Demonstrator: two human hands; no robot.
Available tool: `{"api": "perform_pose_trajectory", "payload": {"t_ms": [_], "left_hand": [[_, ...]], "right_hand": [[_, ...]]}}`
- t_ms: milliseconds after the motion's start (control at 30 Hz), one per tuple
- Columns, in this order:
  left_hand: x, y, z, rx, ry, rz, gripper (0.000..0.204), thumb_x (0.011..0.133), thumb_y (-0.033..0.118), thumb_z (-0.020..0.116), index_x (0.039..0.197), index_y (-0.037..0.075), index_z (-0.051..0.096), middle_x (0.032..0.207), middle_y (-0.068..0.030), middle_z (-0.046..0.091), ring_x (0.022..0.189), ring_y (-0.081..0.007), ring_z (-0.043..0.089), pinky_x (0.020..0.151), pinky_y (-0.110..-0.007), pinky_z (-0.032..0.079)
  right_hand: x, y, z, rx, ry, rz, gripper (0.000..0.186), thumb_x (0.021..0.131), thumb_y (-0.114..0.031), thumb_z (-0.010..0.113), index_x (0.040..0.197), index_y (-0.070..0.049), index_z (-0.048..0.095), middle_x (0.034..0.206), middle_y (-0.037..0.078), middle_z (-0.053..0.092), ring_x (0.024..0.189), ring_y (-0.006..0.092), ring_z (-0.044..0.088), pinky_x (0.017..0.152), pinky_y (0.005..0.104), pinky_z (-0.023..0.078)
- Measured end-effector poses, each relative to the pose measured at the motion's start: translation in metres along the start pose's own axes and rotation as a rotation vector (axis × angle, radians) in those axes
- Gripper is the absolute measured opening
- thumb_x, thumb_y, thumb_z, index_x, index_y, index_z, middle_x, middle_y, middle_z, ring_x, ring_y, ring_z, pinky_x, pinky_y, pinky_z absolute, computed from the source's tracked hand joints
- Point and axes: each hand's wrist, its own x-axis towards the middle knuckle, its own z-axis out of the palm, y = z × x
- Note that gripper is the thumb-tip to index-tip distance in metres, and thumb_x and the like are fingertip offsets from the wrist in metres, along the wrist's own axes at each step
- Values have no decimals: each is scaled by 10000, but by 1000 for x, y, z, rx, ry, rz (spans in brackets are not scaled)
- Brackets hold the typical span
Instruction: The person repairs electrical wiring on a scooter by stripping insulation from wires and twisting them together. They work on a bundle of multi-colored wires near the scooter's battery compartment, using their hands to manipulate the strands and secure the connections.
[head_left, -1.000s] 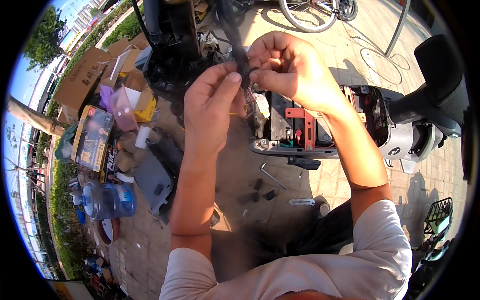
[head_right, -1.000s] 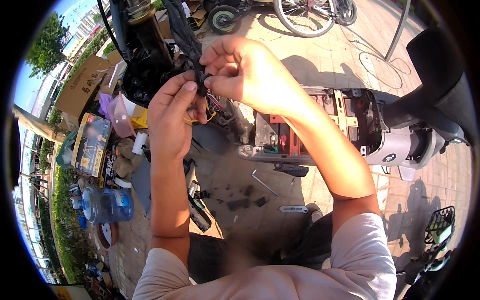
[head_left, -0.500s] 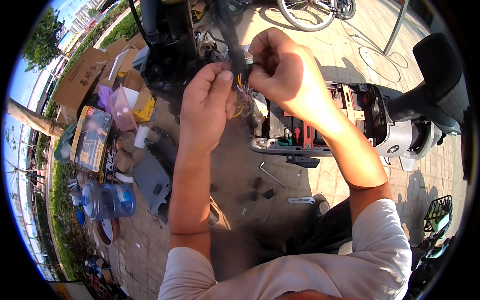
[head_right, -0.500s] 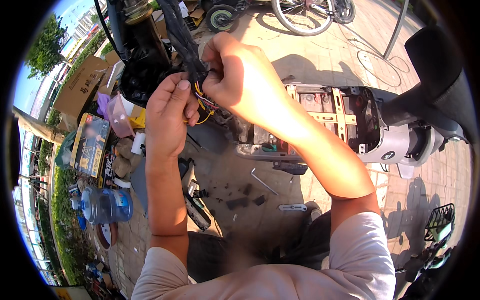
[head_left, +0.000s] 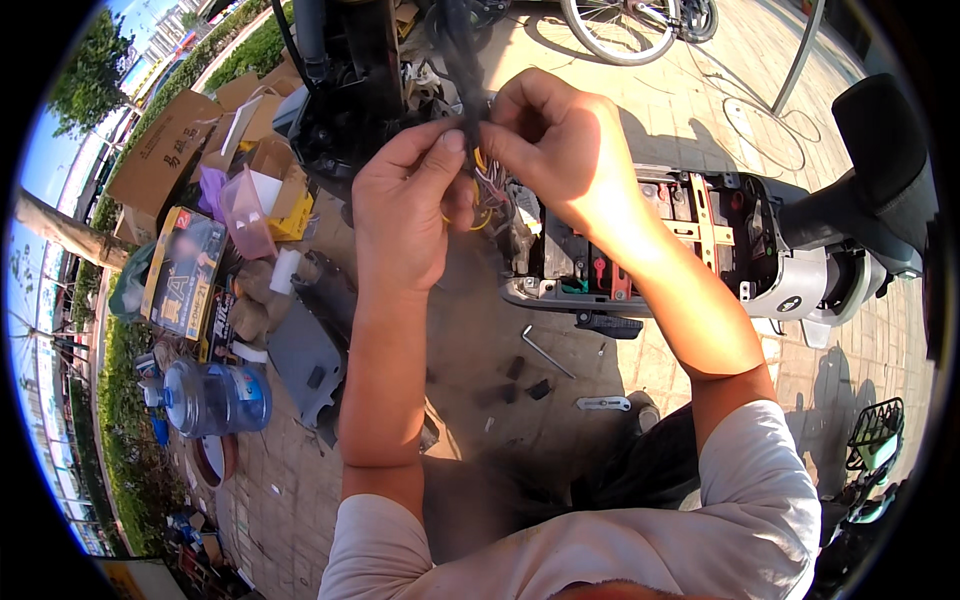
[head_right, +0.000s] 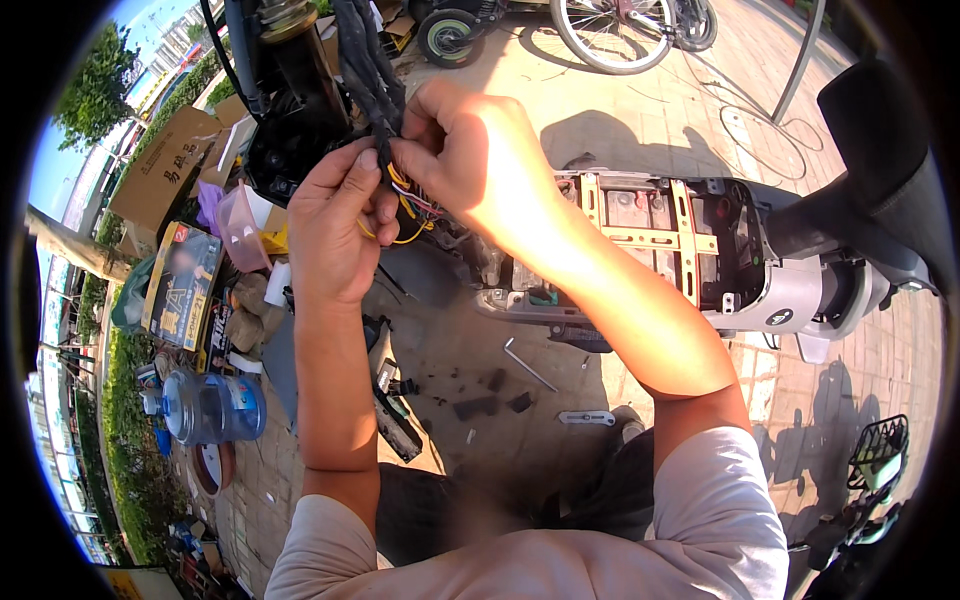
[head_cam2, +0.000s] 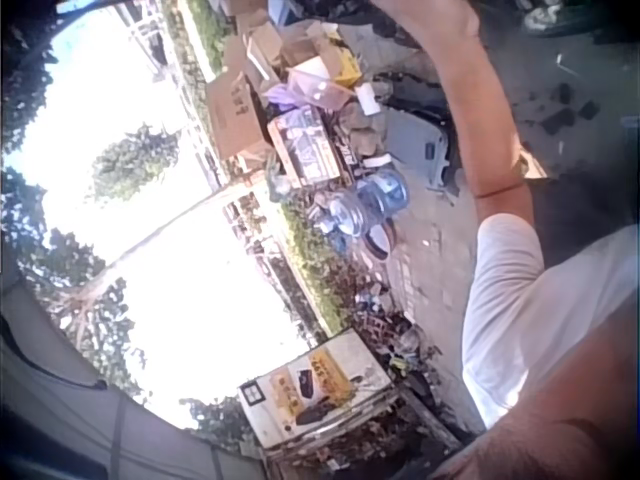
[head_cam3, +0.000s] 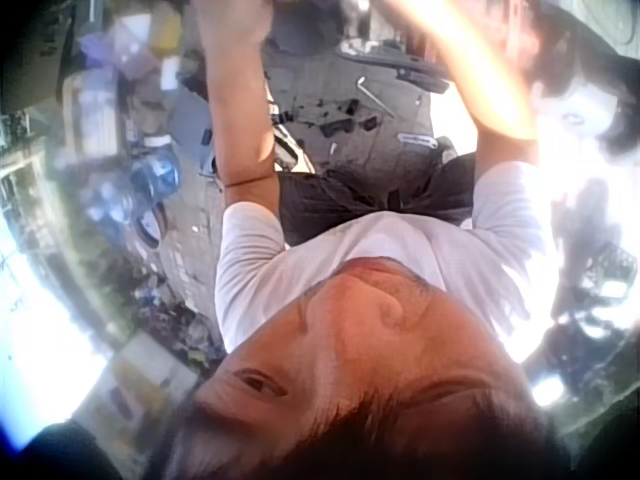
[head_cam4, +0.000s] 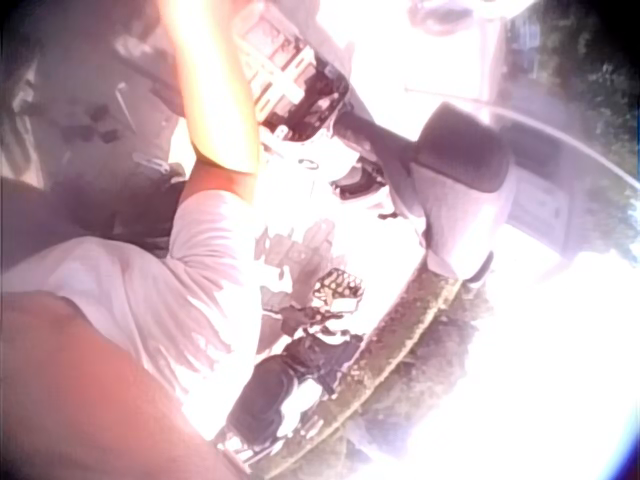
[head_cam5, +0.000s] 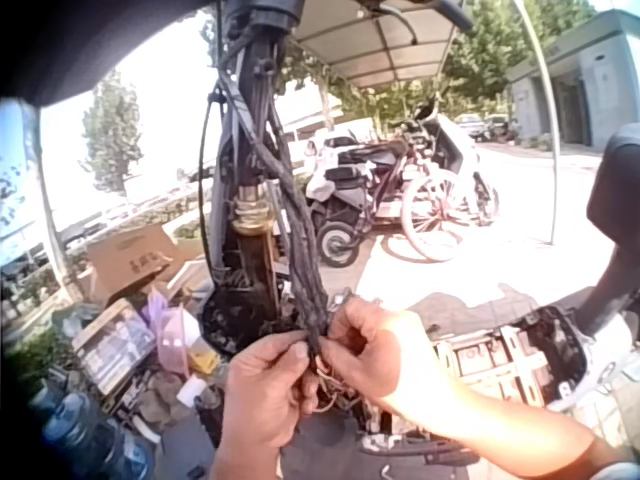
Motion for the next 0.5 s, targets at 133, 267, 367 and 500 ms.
{"api": "perform_pose_trajectory", "payload": {"t_ms": [133,267,367,500], "left_hand": [[-2,-8,4,-25,14,73,197,923,123,605,1054,-24,614,757,-44,598,532,-93,505,428,-213,380],[-5,-6,2,140,98,140,174,941,141,588,1026,-10,605,721,-29,585,522,-78,494,436,-210,383],[-7,-8,8,495,123,346,167,957,163,571,995,1,588,694,-12,568,530,-57,478,449,-198,380],[-10,-12,3,654,203,532,172,971,184,551,944,13,559,684,-1,547,535,-37,447,462,-178,355]], "right_hand": [[2,4,-5,69,-58,-75,134,778,-102,654,830,21,653,644,125,637,570,205,636,548,304,491],[8,1,-12,262,-204,52,208,814,-168,647,876,28,679,626,81,631,564,143,585,527,288,457],[6,-10,-8,237,-185,174,225,822,-192,660,833,32,676,595,72,602,552,115,553,512,277,438],[5,-4,7,302,15,144,274,821,-223,688,734,35,656,534,45,552,537,74,512,483,256,400]]}}
